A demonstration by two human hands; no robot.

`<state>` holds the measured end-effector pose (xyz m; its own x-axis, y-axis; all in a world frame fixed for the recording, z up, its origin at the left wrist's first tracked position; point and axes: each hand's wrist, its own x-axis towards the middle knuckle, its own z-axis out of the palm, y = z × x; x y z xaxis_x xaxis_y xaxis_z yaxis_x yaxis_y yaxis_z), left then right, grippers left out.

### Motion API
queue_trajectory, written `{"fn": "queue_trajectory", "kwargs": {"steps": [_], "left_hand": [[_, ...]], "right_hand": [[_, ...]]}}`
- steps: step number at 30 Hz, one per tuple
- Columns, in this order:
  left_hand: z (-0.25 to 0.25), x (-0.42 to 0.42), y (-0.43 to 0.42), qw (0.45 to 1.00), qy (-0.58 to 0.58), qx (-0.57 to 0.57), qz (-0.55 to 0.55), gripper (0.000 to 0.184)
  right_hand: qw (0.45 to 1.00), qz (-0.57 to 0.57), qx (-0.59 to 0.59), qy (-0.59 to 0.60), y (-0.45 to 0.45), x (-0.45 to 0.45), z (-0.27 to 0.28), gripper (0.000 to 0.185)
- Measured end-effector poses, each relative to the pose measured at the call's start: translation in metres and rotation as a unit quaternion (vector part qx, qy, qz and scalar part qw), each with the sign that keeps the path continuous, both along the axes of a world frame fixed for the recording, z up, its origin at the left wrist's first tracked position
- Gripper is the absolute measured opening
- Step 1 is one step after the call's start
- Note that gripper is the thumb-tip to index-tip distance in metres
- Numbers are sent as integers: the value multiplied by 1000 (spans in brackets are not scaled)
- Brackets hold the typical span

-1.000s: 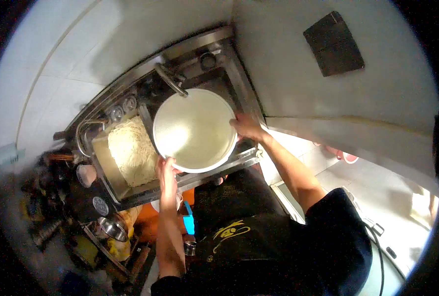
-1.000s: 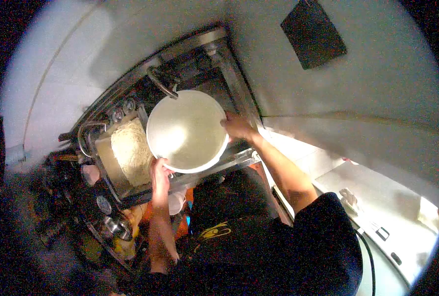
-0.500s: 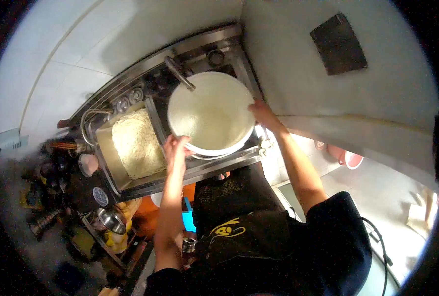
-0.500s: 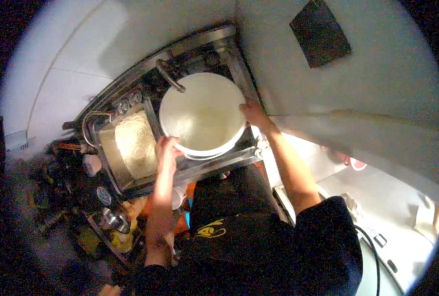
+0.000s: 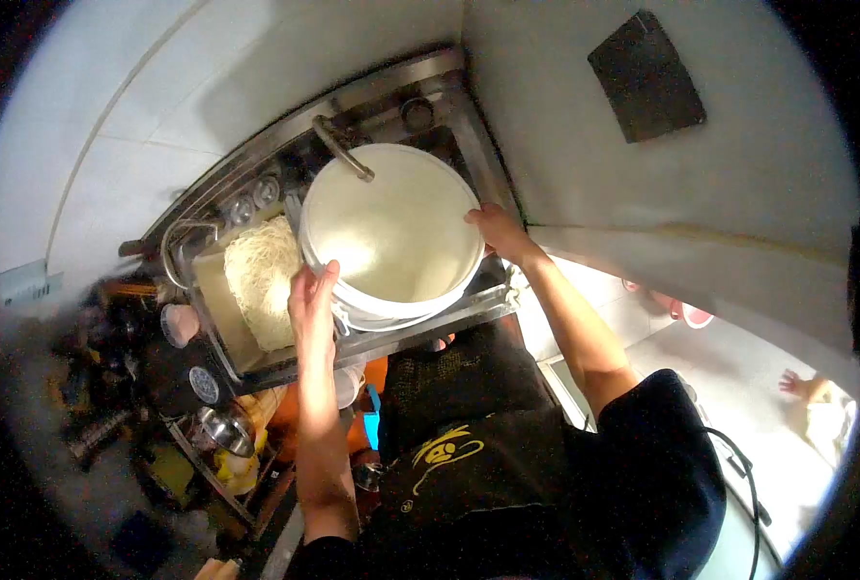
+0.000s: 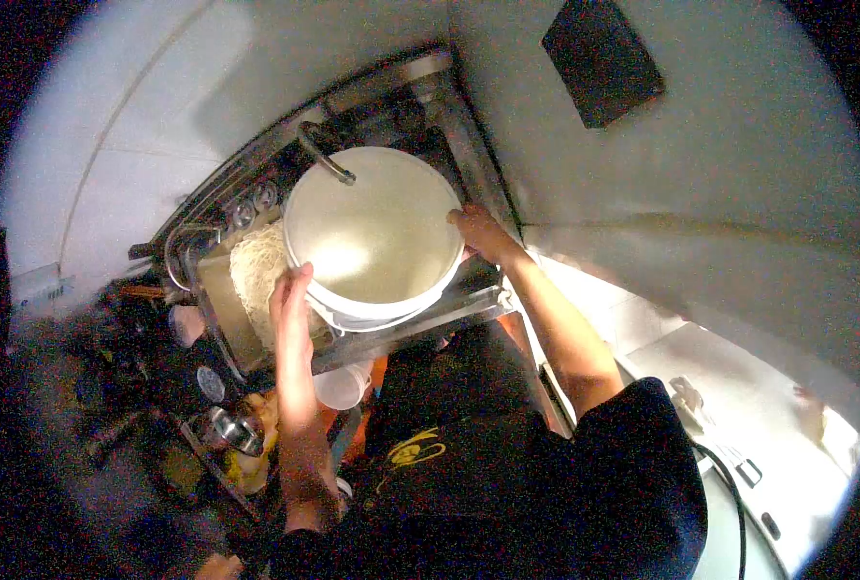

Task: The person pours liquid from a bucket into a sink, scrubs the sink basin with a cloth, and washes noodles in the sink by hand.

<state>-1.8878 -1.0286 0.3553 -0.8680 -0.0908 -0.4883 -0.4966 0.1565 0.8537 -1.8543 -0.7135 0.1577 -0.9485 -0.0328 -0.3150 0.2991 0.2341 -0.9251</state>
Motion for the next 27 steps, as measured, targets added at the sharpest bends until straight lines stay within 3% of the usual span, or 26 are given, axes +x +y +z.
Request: {"fn": "queue_trajectory", "kwargs": {"steps": [2,3,5,6,8,14,15,16,18,20,22,24,27], "left_hand": [[9,-13,6,997,64,33,-5,66],[13,-20,7,994,96,50,-9,65],[18,-32,6,992,89,89,0,56],[11,-47,-1,992,76,100,0,53],[4,-48,-12,994,35,104,16,45],[12,-24,-5,995,95,29,8,41],[22,-22,-1,995,98,21,21,41],[31,-23,3,995,97,4,11,45],[26,-27,5,989,135,-59,-18,47],[22,-31,8,976,179,-115,-39,49],[18,-31,18,961,220,-157,-52,50],[21,-30,24,961,225,-157,-43,49],[22,-22,28,941,257,-214,-45,48]], "right_hand": [[999,5,-42,2,-5,1,4,48],[987,-43,-119,-100,-22,-4,75,53],[944,-116,-224,-215,-40,-11,94,61],[927,-140,-254,-240,-55,-21,47,63],[916,-165,-289,-225,-66,-20,37,67],[877,-129,-342,-311,-68,-13,29,64],[964,-108,-125,-207,-74,-16,8,58],[988,-79,101,-86,-80,-24,-26,51],[960,-84,260,58,-85,-51,-18,42],[972,-164,138,91,-91,-94,69,36],[975,-190,-24,112,-131,-145,-13,22],[927,-178,256,209,-153,-154,-6,23],[863,-124,406,273,-151,-143,10,19]]}}
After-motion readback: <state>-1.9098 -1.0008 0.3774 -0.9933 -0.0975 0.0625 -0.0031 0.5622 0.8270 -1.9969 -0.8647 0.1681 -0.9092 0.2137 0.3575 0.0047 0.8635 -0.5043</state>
